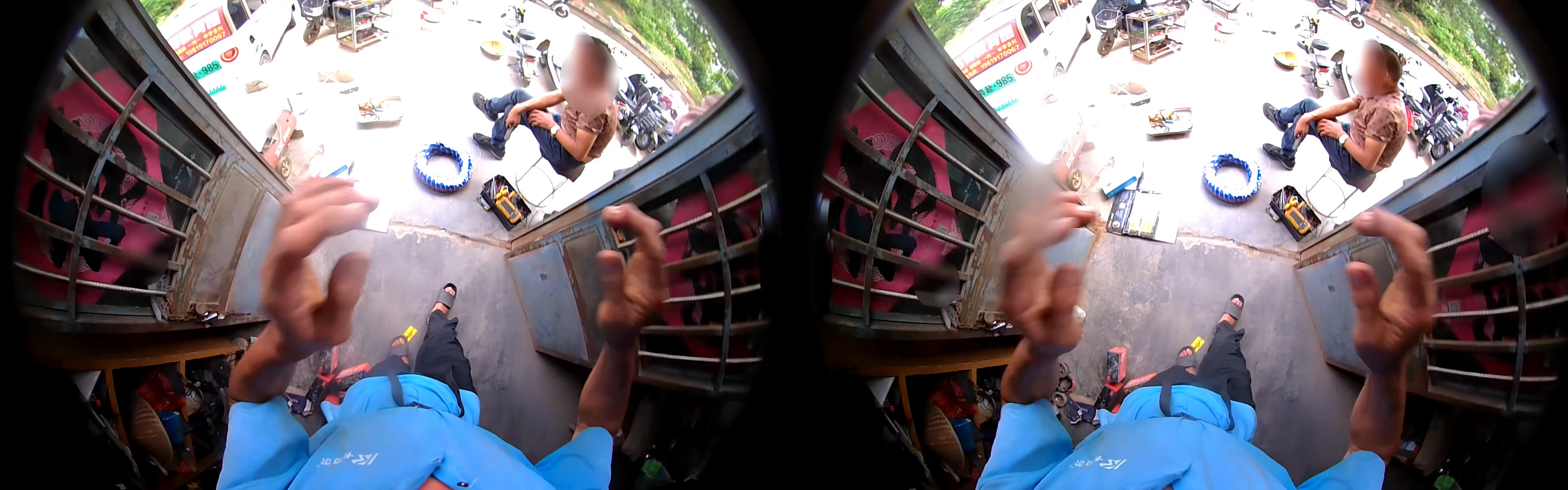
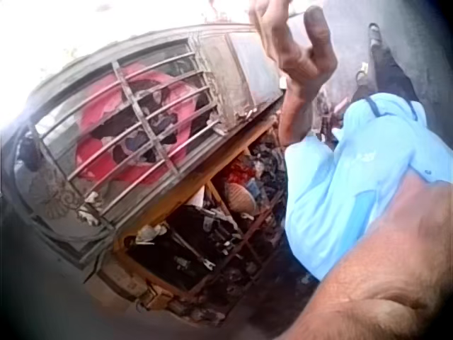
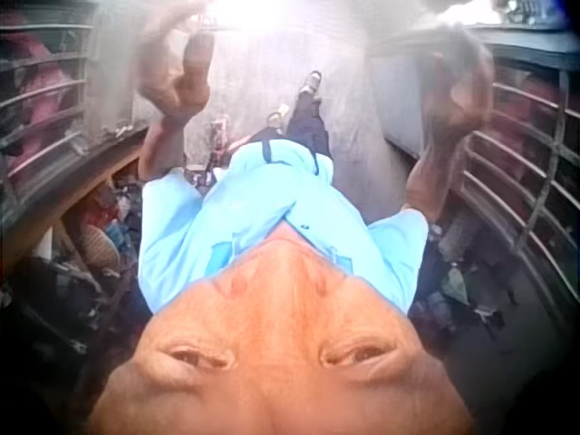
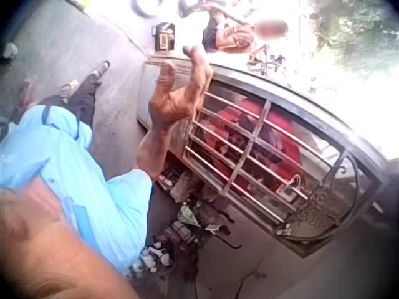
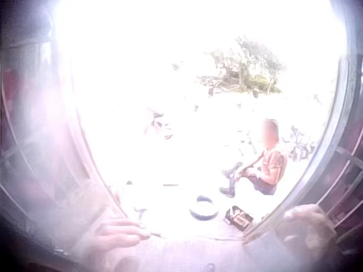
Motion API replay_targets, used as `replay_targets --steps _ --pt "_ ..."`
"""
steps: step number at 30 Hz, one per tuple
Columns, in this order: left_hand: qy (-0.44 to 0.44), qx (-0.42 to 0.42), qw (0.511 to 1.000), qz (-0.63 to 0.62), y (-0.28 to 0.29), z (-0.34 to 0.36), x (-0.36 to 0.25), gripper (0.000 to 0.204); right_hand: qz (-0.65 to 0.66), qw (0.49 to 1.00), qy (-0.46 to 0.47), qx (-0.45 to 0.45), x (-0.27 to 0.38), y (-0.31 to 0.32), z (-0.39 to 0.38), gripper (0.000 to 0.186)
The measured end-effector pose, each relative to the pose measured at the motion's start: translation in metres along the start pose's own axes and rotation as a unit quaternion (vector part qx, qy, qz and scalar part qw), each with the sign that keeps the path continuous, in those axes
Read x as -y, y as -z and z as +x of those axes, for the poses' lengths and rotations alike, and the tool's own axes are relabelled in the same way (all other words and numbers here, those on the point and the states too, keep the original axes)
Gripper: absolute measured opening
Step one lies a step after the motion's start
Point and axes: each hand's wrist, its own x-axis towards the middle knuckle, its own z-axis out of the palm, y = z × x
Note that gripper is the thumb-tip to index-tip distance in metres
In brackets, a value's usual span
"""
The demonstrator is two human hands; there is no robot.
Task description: The person unpacks a new scooter tire from its plastic wrapping and places it onto a metal rim. Using tire levers, they pry the tire bead over the rim edge to secure it. Finally, they attach an air hose to the valve stem to inflate the tire.
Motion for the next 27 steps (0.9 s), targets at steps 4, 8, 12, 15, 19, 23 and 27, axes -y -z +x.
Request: replay_targets --steps 4,8,12,15,19,23,27 --pt "0.237 0.405 0.852 0.232 -0.077 -0.081 0.182 0.034 -0.153 0.981 0.028 0.113 -0.169 -0.106 0.045 0.051" --pt "0.361 0.776 0.471 0.215 -0.146 -0.249 0.311 0.043 -0.288 0.829 -0.09 0.471 -0.355 -0.199 -0.038 0.06" --pt "0.409 0.756 0.478 0.181 -0.16 -0.261 0.344 0.06 -0.173 0.689 -0.218 0.67 -0.444 -0.291 -0.061 0.066" --pt "0.465 0.716 0.499 0.148 -0.196 -0.226 0.374 0.063 -0.098 0.615 -0.317 0.715 -0.524 -0.34 -0.025 0.07" --pt "0.38 0.663 0.627 0.152 -0.231 -0.141 0.437 0.051 -0.143 0.597 -0.301 0.73 -0.573 -0.404 0.091 0.069" --pt "0.329 0.686 0.63 0.155 -0.252 -0.129 0.506 0.053 -0.082 0.69 -0.278 0.663 -0.618 -0.505 0.183 0.074" --pt "0.335 0.609 0.709 0.12 -0.26 -0.146 0.601 0.032 -0.017 0.679 -0.357 0.642 -0.678 -0.632 0.22 0.081"
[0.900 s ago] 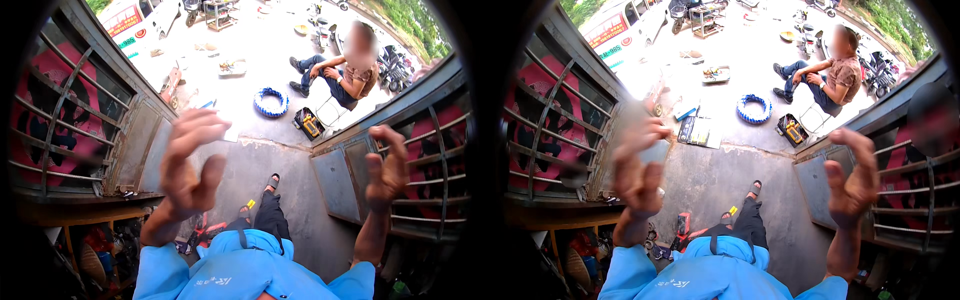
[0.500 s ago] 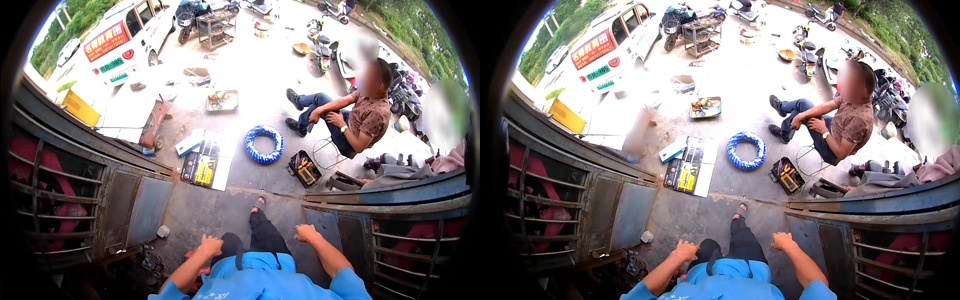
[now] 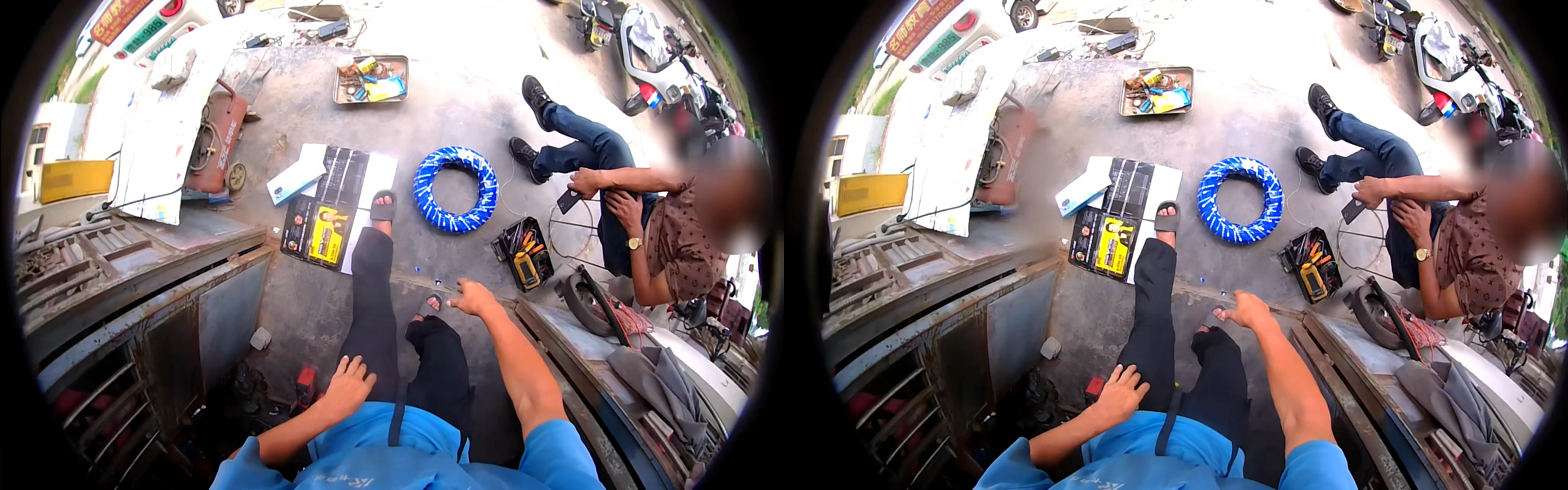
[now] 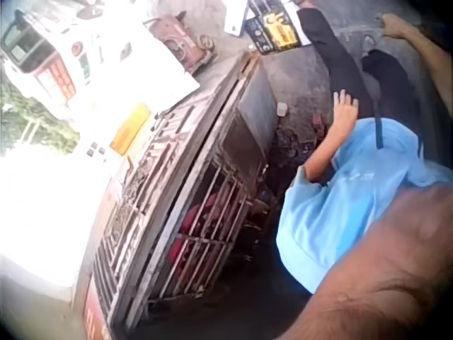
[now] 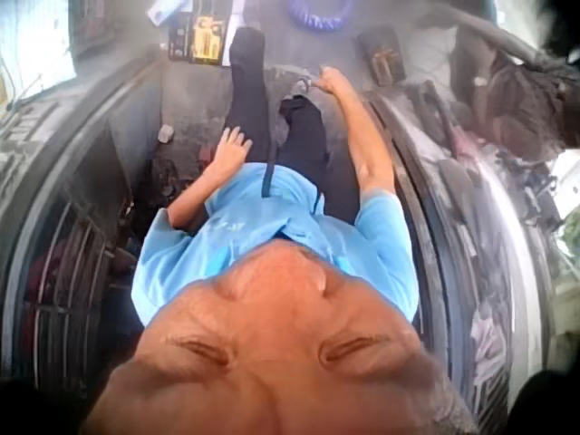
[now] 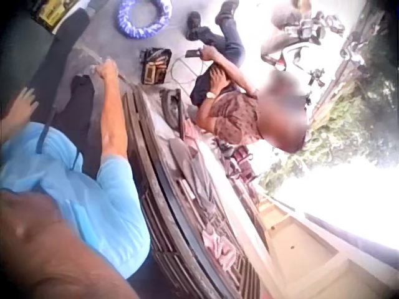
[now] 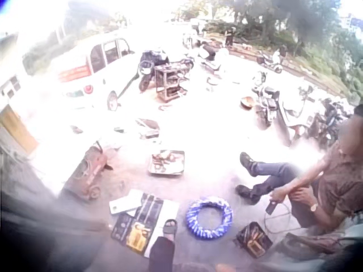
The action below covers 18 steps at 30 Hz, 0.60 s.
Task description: The person unpacks a new scooter tire from its plastic wrapping and places it onto a metal rim. Using tire levers, they pry the tire bead over the rim edge to secure it. Finally, they attach an air hose to the valve stem to inflate the tire.
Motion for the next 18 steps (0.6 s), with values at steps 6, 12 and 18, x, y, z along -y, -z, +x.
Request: replay_targets --steps 6,12,18 --pt "0.074 0.16 0.976 -0.13 0.082 0.091 0.089 0.038 0.154 0.984 -0.088 0.031 0.016 -0.014 0.289 0.112" --pt "0.126 0.208 0.958 -0.15 0.109 0.104 0.158 0.05 0.106 0.972 -0.179 -0.113 0.012 -0.003 0.468 0.144" --pt "0.174 0.19 0.954 -0.155 0.108 0.104 0.178 0.044 0.005 0.982 -0.161 -0.094 0.013 -0.015 0.533 0.072"
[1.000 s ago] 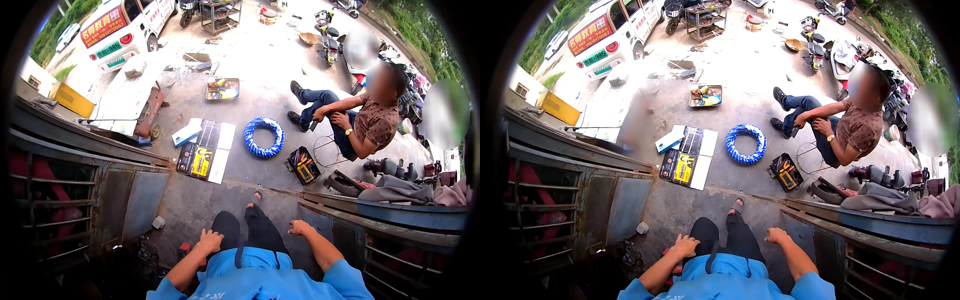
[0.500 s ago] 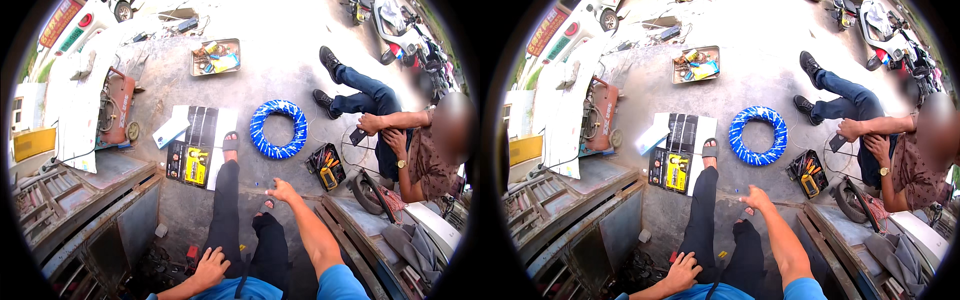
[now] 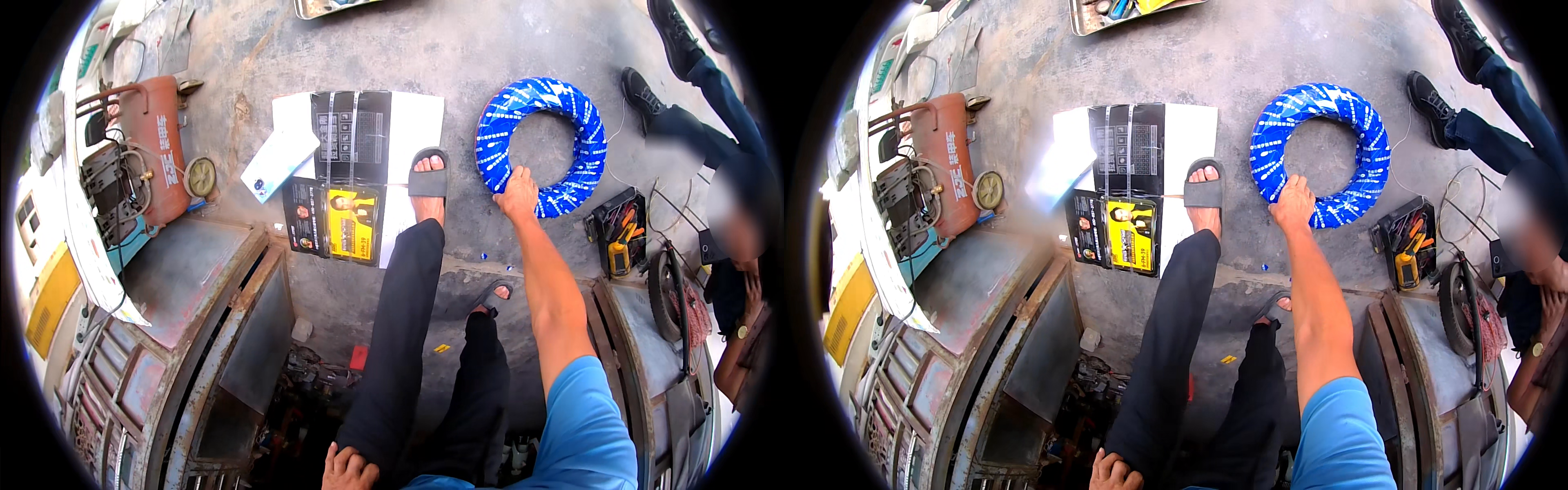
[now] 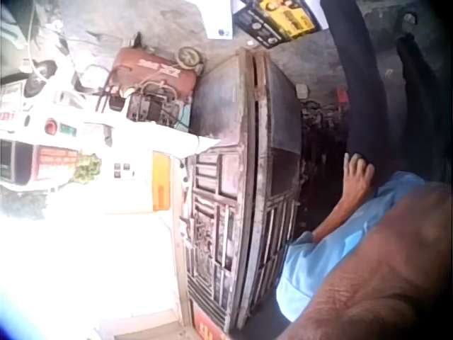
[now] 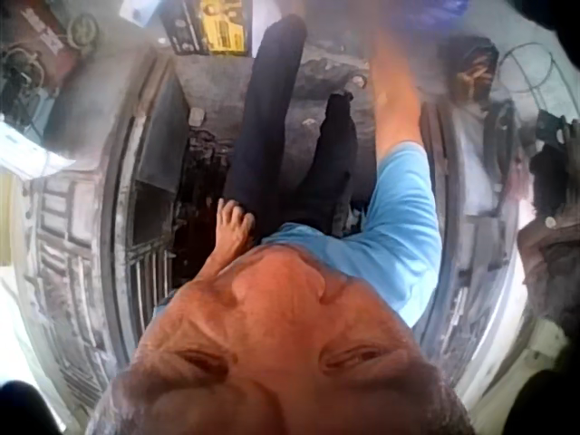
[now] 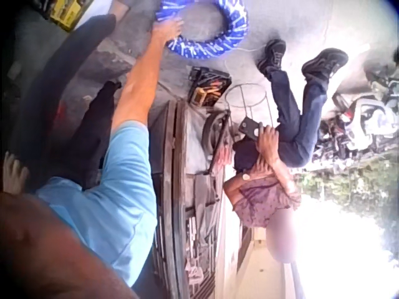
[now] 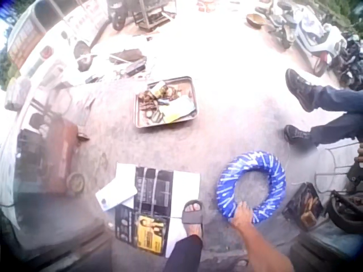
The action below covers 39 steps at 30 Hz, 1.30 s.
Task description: The person unpacks a new scooter tire from its plastic wrapping and places it onto a metal rim. Using tire levers, they pry the tire bead over the rim edge to secure it. Finally, they attach an air hose to the valve stem to inflate the tire.
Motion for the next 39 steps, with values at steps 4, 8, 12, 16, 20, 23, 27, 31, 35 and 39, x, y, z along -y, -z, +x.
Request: replay_targets --steps 4,8,12,16,20,23,27,31,35,39 --pt "-0.008 0.029 0.999 -0.013 0.035 0.013 -0.013 0.042 0.038 0.992 0.113 -0.039 -0.021 -0.021 -0.047 0.041" --pt "-0.004 0.017 0.999 -0.043 0.037 -0.009 -0.009 0.044 0.159 0.983 -0.043 0.085 -0.006 0.019 -0.097 0.079" --pt "0.023 0.034 0.997 -0.066 0.04 -0.004 -0.019 0.052 0.22 0.975 -0.03 0.009 0.019 0.037 -0.05 0.107" --pt "0.024 0.034 0.999 -0.012 0.003 0.007 -0.011 0.053 0.286 0.957 -0.022 -0.029 0.052 0.027 0.032 0.14" --pt "0.05 0.017 0.999 -0.013 -0.033 -0.001 0.002 0.053 0.338 0.929 -0.099 -0.117 0.078 -0.01 0.055 0.112" --pt "0.054 0.011 0.998 -0.037 -0.013 0.002 -0.007 0.052 0.321 0.942 -0.078 -0.063 0.059 0.0 0.051 0.098" --pt "0.043 0.017 0.999 -0.02 0.008 0.014 -0.026 0.05 0.363 0.927 -0.002 -0.094 0.073 0.041 -0.051 0.1" --pt "0.035 0.05 0.995 -0.077 0.044 0.015 -0.053 0.064 0.519 0.851 0.069 -0.042 0.021 0.151 -0.179 0.067" --pt "-0.016 0.092 0.993 -0.077 0.064 0.051 -0.088 0.054 0.575 0.811 0.108 -0.003 -0.025 0.29 -0.327 0.074" --pt "0.005 0.082 0.996 -0.023 0.174 0.033 -0.088 0.054 0.664 0.73 0.16 0.001 0.068 0.431 -0.457 0.073"
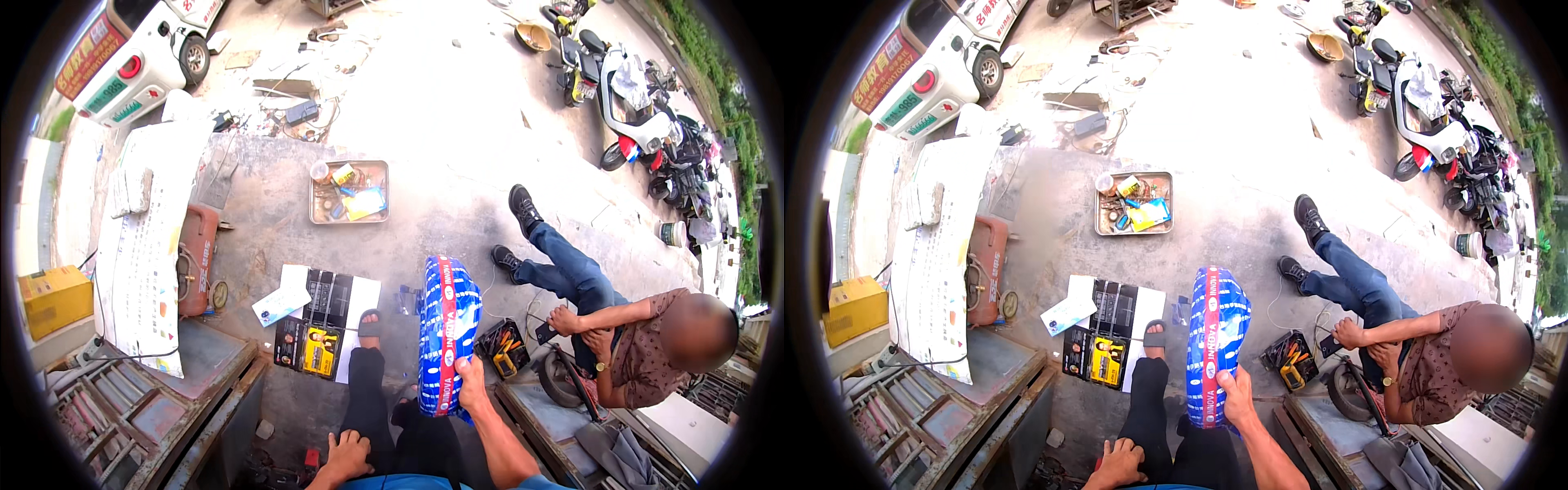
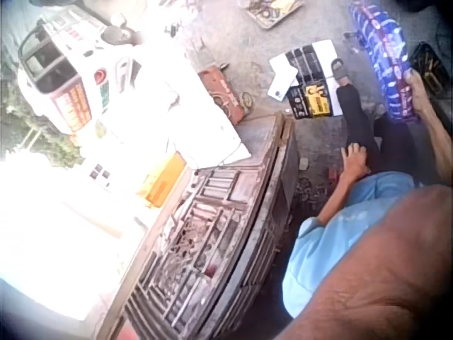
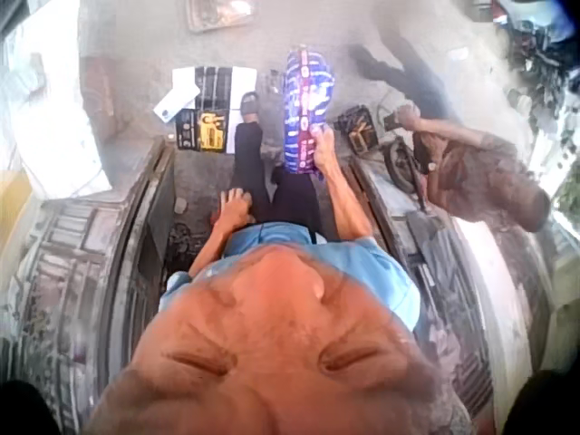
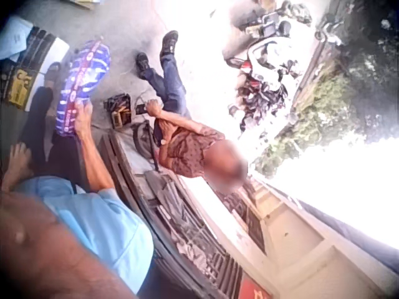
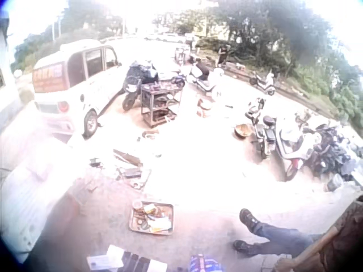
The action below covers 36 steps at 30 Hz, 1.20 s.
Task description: The person unpacks a new scooter tire from its plastic wrapping and places it onto a metal rim. Using tire levers, they pry the tire bead over the rim edge to secure it. Finally, they attach an air hose to the valve stem to inflate the tire.
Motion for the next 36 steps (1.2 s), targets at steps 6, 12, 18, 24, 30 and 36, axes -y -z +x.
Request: replay_targets --steps 6,12,18,24,30,36 --pt "0.01 -0.062 0.997 0.035 0.103 0.002 -0.06 0.043 0.042 0.997 0.069 0.019 0.196 0.026 -0.036 0.105" --pt "0.017 -0.069 0.994 0.089 0.248 0.047 -0.121 0.035 0.015 0.992 0.12 0.039 0.339 0.081 0.004 0.112" --pt "-0.067 -0.236 0.967 0.069 0.417 0.101 -0.249 0.03 -0.057 0.985 0.16 0.029 0.5 0.136 0.099 0.101" --pt "-0.125 -0.285 0.95 0.022 0.56 0.156 -0.332 0.018 -0.119 0.972 0.199 -0.028 0.624 0.196 0.194 0.093" --pt "-0.13 0.004 0.946 -0.297 0.724 0.162 -0.345 0.027 -0.06 0.976 0.174 -0.112 0.724 0.227 0.282 0.093" --pt "-0.106 0.065 0.96 -0.251 0.915 0.241 -0.399 0.028 -0.083 0.955 0.161 -0.235 0.769 0.266 0.423 0.083"
